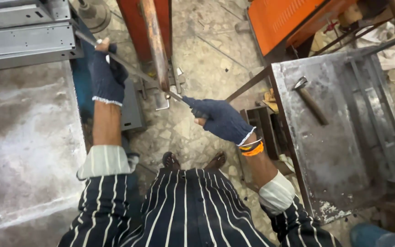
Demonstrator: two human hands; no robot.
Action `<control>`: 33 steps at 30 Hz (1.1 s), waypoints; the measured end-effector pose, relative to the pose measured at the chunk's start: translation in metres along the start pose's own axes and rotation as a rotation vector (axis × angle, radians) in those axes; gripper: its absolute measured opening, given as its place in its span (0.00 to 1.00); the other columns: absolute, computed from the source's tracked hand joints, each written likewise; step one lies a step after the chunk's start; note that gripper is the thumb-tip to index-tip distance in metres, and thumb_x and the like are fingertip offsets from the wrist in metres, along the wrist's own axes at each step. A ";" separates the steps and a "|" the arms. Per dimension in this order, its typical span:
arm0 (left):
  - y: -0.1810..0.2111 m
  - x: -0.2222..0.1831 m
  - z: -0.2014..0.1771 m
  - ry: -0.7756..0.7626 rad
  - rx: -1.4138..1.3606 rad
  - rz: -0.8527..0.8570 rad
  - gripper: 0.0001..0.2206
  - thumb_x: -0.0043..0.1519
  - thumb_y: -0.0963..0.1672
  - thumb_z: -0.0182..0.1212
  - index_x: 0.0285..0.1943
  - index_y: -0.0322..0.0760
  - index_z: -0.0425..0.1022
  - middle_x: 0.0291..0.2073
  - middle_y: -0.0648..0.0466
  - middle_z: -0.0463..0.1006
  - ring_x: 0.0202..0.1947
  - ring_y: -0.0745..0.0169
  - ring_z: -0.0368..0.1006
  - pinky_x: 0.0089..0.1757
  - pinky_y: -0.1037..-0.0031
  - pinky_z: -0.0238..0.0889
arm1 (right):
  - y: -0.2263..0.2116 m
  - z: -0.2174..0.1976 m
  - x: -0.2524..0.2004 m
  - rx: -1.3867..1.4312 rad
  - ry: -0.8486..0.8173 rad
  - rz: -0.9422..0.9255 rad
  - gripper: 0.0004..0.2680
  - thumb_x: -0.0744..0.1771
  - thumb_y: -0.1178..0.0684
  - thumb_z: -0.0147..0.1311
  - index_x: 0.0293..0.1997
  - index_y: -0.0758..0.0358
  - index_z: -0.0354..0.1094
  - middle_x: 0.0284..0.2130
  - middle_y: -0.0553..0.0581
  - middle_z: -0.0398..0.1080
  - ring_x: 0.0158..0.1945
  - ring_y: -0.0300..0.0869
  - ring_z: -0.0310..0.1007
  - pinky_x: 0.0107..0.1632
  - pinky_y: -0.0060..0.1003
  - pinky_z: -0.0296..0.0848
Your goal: Spot welding metal components together using a welding machine.
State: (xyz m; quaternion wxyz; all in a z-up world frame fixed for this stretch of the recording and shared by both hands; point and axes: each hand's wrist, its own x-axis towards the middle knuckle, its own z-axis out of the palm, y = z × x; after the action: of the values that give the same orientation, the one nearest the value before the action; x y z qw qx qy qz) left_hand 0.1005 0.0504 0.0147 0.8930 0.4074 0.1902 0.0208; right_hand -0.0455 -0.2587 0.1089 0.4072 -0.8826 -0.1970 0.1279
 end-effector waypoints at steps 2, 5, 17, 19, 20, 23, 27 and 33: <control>-0.005 -0.008 0.001 0.006 0.041 0.006 0.11 0.60 0.51 0.69 0.34 0.45 0.74 0.20 0.62 0.69 0.16 0.70 0.64 0.20 0.77 0.53 | 0.001 -0.011 -0.001 0.009 0.005 -0.071 0.24 0.65 0.57 0.60 0.71 0.50 0.61 0.39 0.59 0.77 0.38 0.44 0.76 0.44 0.38 0.76; -0.028 -0.023 -0.007 0.028 0.019 0.005 0.07 0.62 0.47 0.67 0.36 0.44 0.74 0.22 0.62 0.71 0.21 0.72 0.68 0.27 0.79 0.59 | 0.001 -0.043 -0.015 0.002 -0.075 -0.082 0.25 0.64 0.58 0.60 0.71 0.52 0.61 0.40 0.60 0.78 0.41 0.43 0.78 0.46 0.38 0.76; -0.087 -0.124 -0.011 -0.182 -0.479 -0.054 0.04 0.63 0.44 0.57 0.35 0.42 0.72 0.14 0.60 0.60 0.13 0.68 0.51 0.20 0.74 0.45 | -0.038 -0.149 0.059 -0.678 -0.018 -0.159 0.12 0.65 0.57 0.60 0.49 0.38 0.80 0.34 0.48 0.80 0.25 0.39 0.74 0.29 0.42 0.69; -0.093 -0.132 -0.011 -0.172 -0.492 -0.064 0.06 0.61 0.45 0.55 0.41 0.41 0.76 0.14 0.60 0.59 0.14 0.68 0.50 0.20 0.74 0.44 | -0.061 -0.144 0.066 -0.843 0.086 -0.209 0.14 0.65 0.60 0.59 0.46 0.36 0.82 0.28 0.46 0.80 0.24 0.40 0.71 0.29 0.46 0.61; -0.102 -0.132 -0.017 -0.174 -0.551 -0.084 0.08 0.61 0.45 0.54 0.43 0.39 0.76 0.16 0.58 0.61 0.14 0.67 0.50 0.21 0.75 0.44 | -0.070 -0.138 0.066 -0.999 0.193 -0.378 0.11 0.60 0.60 0.60 0.35 0.38 0.80 0.25 0.43 0.76 0.29 0.43 0.71 0.30 0.47 0.58; -0.135 -0.121 -0.049 -0.131 -0.695 -0.109 0.09 0.60 0.44 0.53 0.43 0.38 0.75 0.19 0.55 0.64 0.14 0.65 0.51 0.21 0.73 0.45 | -0.074 -0.105 0.059 -1.264 0.298 -0.542 0.07 0.57 0.59 0.60 0.23 0.45 0.73 0.20 0.41 0.68 0.34 0.44 0.68 0.30 0.46 0.56; -0.177 -0.118 -0.091 -0.110 -0.768 -0.202 0.09 0.60 0.46 0.52 0.37 0.36 0.72 0.20 0.52 0.66 0.15 0.60 0.52 0.22 0.69 0.47 | -0.055 -0.053 0.041 -1.337 0.200 -0.679 0.02 0.61 0.54 0.57 0.25 0.56 0.71 0.19 0.51 0.63 0.32 0.43 0.67 0.42 0.41 0.68; -0.173 -0.139 -0.089 -0.162 -0.572 -0.071 0.08 0.66 0.45 0.52 0.41 0.37 0.74 0.18 0.56 0.64 0.13 0.64 0.52 0.21 0.71 0.48 | 0.009 -0.087 -0.006 -0.777 0.002 -0.244 0.09 0.68 0.59 0.54 0.49 0.48 0.78 0.19 0.53 0.70 0.23 0.44 0.69 0.27 0.43 0.68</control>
State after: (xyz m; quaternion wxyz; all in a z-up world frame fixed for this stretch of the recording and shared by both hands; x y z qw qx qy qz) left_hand -0.0803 -0.0278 -0.1208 0.9839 0.1326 0.1190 0.0096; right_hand -0.0146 -0.3249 0.1579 0.0558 -0.9410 -0.3337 -0.0060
